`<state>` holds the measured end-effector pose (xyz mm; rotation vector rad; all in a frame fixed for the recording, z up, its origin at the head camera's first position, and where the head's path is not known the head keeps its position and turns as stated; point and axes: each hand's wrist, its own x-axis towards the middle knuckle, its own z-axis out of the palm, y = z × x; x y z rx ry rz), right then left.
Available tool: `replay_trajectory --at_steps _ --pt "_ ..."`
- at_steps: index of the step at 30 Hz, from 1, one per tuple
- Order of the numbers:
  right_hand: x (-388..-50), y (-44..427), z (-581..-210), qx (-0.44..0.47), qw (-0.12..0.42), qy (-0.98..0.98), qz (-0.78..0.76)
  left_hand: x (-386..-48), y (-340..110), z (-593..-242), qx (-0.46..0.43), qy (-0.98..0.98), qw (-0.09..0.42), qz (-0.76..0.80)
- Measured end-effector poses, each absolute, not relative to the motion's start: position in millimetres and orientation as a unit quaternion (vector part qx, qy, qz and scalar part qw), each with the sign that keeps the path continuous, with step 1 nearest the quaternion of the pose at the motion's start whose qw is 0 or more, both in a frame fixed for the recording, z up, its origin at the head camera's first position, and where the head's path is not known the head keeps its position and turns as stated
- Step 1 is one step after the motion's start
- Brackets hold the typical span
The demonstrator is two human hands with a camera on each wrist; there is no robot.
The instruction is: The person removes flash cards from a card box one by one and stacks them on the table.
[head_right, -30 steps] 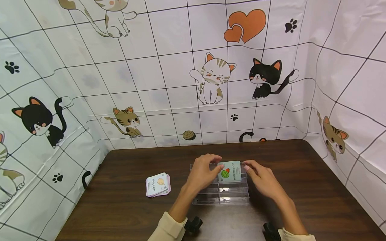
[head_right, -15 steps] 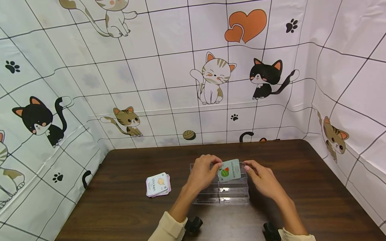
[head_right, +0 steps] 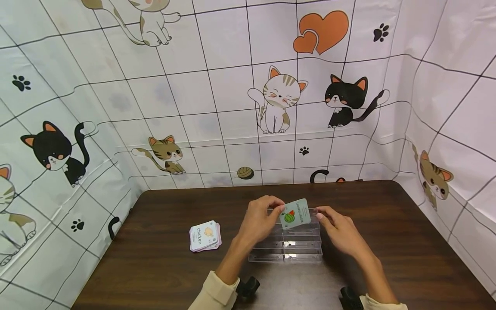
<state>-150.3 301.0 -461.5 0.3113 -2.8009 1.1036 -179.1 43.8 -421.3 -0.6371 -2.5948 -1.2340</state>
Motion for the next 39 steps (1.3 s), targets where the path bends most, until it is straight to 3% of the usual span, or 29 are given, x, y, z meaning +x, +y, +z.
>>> replay_trajectory --at_steps 39 --pt "-150.8 302.2 -461.5 0.112 0.066 -0.924 0.359 -183.0 1.3 -419.7 -0.190 -0.863 0.107 -0.456"
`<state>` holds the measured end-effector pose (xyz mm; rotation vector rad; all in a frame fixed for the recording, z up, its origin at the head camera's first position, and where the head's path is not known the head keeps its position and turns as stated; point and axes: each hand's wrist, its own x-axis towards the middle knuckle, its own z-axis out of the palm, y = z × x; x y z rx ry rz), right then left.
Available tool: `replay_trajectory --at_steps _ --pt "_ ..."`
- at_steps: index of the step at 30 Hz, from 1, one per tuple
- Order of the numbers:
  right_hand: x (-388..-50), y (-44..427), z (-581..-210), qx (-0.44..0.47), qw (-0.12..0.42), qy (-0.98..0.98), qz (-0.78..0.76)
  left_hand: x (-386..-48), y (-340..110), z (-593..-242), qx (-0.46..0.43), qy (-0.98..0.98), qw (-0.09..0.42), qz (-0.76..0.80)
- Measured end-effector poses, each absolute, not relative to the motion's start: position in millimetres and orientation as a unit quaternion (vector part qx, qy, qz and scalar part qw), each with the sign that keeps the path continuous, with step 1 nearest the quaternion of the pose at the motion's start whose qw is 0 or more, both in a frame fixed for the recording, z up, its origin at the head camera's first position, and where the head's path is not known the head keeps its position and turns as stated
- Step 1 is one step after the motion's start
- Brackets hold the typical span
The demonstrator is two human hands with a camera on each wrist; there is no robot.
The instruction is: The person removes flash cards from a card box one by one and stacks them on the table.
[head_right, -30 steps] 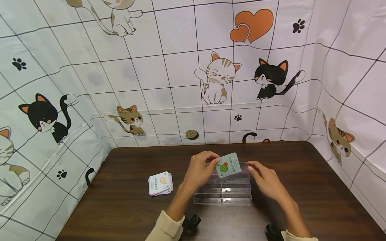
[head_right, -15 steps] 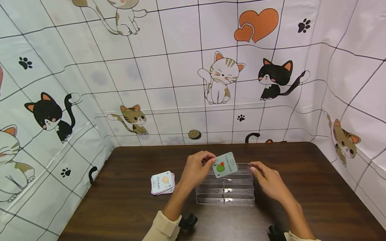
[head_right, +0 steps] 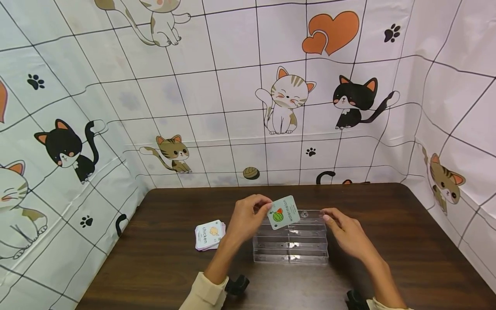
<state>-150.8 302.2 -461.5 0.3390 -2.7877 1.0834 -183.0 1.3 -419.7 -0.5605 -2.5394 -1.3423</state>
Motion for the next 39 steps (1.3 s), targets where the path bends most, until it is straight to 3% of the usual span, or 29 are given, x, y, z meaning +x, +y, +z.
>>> replay_trajectory --at_steps 39 --pt "-152.0 302.9 -463.0 0.123 0.072 -0.924 0.355 -182.7 -56.9 -420.7 -0.170 -0.870 0.137 -0.442"
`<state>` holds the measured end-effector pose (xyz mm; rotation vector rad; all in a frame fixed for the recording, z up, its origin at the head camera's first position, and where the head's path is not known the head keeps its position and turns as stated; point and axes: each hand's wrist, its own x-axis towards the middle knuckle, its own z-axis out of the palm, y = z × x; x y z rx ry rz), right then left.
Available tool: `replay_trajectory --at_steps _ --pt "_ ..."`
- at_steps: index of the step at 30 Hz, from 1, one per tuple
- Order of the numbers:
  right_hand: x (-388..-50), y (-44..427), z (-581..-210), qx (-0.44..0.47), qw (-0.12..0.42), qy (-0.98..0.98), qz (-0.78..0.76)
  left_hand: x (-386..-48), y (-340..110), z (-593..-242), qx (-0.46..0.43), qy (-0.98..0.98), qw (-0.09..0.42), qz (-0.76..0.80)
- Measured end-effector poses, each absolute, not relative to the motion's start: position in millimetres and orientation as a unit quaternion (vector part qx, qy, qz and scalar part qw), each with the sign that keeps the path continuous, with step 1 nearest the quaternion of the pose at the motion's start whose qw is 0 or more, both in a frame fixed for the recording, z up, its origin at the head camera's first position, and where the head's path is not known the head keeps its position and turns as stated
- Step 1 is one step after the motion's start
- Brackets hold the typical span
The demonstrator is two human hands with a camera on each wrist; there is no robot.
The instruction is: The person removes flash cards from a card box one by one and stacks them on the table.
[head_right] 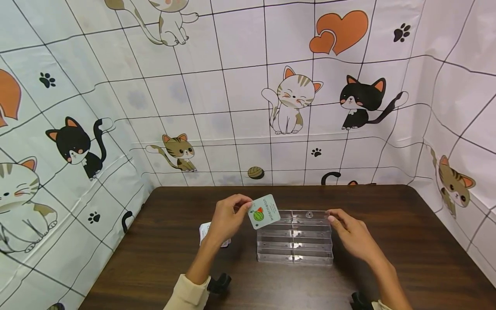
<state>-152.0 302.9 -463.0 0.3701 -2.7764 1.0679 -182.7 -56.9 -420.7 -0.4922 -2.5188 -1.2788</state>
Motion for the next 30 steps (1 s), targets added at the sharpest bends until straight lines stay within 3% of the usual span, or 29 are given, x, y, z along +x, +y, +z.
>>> replay_trajectory --at_steps 30 --pt "-150.6 302.4 -462.2 0.117 0.045 -0.923 0.363 -181.9 -91.8 -422.8 -0.162 -0.870 0.151 -0.440"
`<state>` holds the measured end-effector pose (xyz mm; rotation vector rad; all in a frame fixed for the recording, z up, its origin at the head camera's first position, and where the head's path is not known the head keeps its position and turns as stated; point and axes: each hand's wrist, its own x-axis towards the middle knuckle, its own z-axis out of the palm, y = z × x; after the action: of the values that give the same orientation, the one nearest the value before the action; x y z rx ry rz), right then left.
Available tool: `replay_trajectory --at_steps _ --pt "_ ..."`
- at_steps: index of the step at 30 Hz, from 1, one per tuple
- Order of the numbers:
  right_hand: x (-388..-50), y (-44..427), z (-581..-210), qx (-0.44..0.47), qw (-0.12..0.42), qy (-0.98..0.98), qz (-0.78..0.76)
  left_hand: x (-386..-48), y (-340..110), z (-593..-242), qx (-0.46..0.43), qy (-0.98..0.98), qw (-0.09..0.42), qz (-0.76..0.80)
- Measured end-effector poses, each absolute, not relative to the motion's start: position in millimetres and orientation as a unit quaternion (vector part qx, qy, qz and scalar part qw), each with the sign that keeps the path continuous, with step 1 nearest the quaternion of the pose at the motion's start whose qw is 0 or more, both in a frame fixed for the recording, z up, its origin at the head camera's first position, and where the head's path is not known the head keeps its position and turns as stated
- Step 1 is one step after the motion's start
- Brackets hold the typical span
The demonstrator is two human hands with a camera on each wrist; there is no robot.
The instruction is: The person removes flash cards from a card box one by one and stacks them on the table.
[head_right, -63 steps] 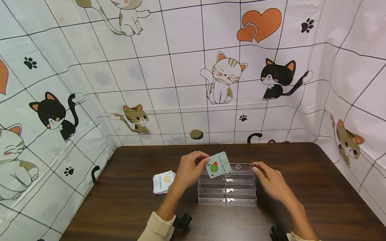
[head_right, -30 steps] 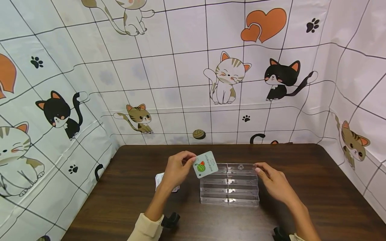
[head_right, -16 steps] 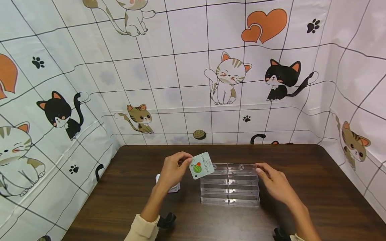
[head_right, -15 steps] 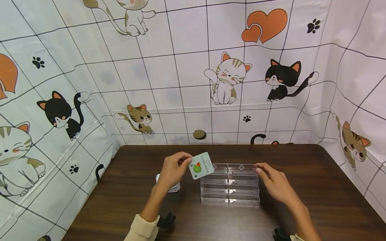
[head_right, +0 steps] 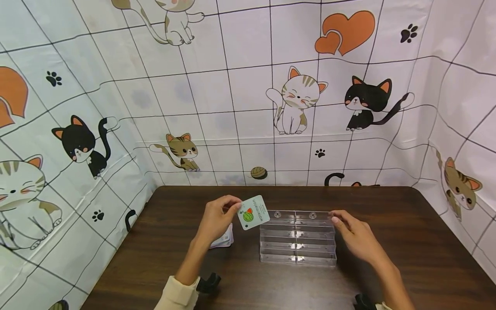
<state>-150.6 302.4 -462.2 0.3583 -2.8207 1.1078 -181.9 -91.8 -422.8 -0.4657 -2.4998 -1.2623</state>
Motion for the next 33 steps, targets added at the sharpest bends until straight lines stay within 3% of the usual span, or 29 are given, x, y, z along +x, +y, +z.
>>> replay_trajectory --at_steps 33 --pt "-152.2 303.3 -463.7 0.114 0.044 -0.924 0.363 -182.0 -130.7 -424.3 -0.105 -0.870 0.145 -0.460"
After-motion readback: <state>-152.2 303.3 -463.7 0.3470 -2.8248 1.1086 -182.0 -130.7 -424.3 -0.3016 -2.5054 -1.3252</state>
